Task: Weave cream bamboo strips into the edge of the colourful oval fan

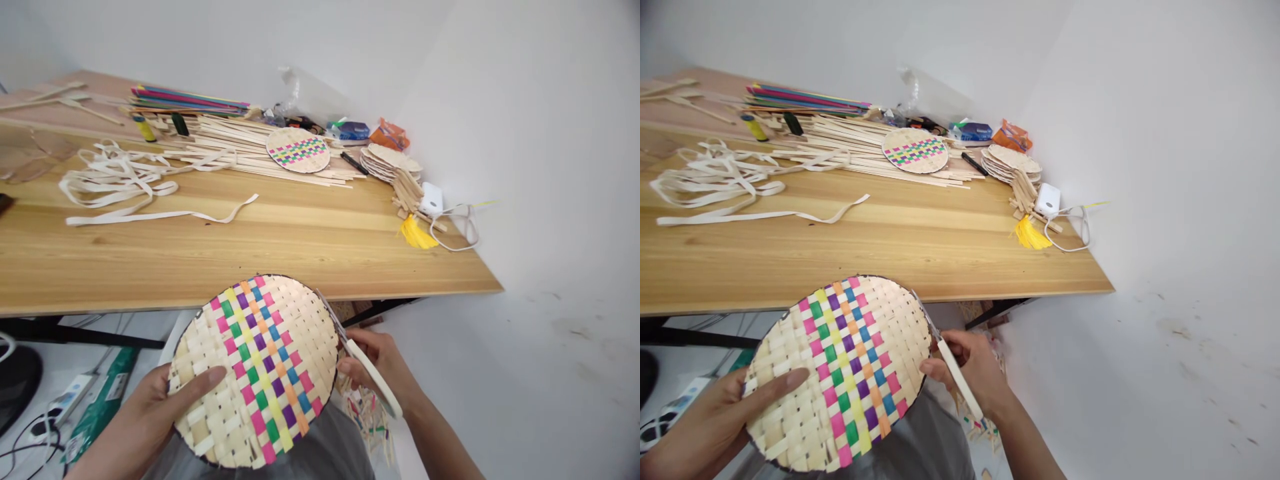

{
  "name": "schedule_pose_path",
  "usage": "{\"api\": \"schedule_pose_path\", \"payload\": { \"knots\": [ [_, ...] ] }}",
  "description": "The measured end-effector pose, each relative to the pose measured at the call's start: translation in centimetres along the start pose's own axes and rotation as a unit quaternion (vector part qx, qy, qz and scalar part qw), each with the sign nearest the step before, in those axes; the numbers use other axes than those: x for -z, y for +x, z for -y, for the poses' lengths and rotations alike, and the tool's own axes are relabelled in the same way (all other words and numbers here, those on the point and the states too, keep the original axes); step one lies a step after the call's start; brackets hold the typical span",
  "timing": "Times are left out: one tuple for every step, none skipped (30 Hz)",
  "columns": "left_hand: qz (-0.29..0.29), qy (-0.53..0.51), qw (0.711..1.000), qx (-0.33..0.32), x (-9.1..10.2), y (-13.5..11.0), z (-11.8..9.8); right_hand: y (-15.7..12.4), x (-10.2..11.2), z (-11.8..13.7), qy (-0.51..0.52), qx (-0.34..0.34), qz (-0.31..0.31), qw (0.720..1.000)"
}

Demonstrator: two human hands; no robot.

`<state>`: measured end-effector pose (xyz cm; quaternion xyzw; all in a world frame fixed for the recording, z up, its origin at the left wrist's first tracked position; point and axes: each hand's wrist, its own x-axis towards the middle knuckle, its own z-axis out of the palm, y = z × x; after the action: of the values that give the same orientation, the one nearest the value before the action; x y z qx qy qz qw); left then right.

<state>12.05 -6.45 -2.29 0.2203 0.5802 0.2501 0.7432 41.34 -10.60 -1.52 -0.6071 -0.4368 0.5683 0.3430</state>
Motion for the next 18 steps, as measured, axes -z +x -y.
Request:
{"api": "schedule_pose_path", "payload": {
  "knots": [
    [-0.001, -0.004, 1.000, -0.001, -0.14, -0.11, -0.05, -0.02, -0.02, 0.03, 0.000, -0.002, -0.002, 1.000],
    [-0.004, -0.007, 1.000, -0.002, -0.27, -0.22, -0.10, -0.03, -0.05, 0.02, 0.000, -0.004, -0.004, 1.000],
    [-0.008, -0.010, 1.000, -0.001, -0.38, -0.31, -0.14, -0.03, -0.10, -0.04, 0.001, -0.007, -0.006, 1.000],
    [-0.015, -0.012, 1.000, 0.001, -0.48, -0.39, -0.18, -0.02, -0.16, -0.13, 0.002, -0.009, -0.008, 1.000],
    [-0.022, -0.012, 1.000, 0.001, -0.57, -0.44, -0.22, -0.01, -0.23, -0.24, 0.003, -0.012, -0.010, 1.000],
    [-0.028, -0.011, 1.000, -0.001, -0.64, -0.48, -0.25, 0.01, -0.32, -0.37, 0.004, -0.014, -0.014, 1.000],
    [-0.029, -0.010, 1.000, -0.003, -0.69, -0.49, -0.28, 0.04, -0.41, -0.50, 0.007, -0.016, -0.018, 1.000],
    [-0.025, -0.007, 1.000, -0.003, -0.71, -0.47, -0.30, 0.07, -0.52, -0.63, 0.009, -0.018, -0.021, 1.000],
    [-0.018, -0.007, 1.000, -0.002, -0.72, -0.43, -0.31, 0.10, -0.62, -0.72, 0.011, -0.020, -0.024, 0.999],
    [-0.008, -0.008, 1.000, 0.000, -0.71, -0.38, -0.30, 0.12, -0.72, -0.79, 0.014, -0.022, -0.025, 0.999],
    [0.000, -0.010, 1.000, 0.003, -0.68, -0.30, -0.29, 0.14, -0.81, -0.80, 0.017, -0.025, -0.025, 0.999],
    [0.005, -0.013, 1.000, 0.004, -0.65, -0.22, -0.26, 0.15, -0.89, -0.77, 0.020, -0.029, -0.026, 0.999],
    [0.008, -0.017, 1.000, 0.003, -0.61, -0.14, -0.22, 0.16, -0.95, -0.69, 0.022, -0.031, -0.027, 0.999],
    [0.009, -0.021, 1.000, 0.000, -0.58, -0.05, -0.16, 0.16, -0.97, -0.56, 0.023, -0.028, -0.029, 0.999],
    [0.009, -0.024, 1.000, -0.004, -0.56, 0.04, -0.08, 0.18, -0.92, -0.40, 0.023, -0.017, -0.031, 0.999],
    [0.008, -0.026, 1.000, -0.008, -0.54, 0.14, 0.02, 0.20, -0.79, -0.22, 0.020, -0.001, -0.035, 0.999],
    [0.008, -0.031, 0.999, -0.011, -0.52, 0.24, 0.16, 0.23, -0.54, -0.04, 0.015, 0.016, -0.043, 0.999],
    [0.003, -0.036, 0.999, -0.016, -0.49, 0.37, 0.34, 0.27, -0.15, 0.10, 0.009, 0.028, -0.057, 0.998]
  ]
}}
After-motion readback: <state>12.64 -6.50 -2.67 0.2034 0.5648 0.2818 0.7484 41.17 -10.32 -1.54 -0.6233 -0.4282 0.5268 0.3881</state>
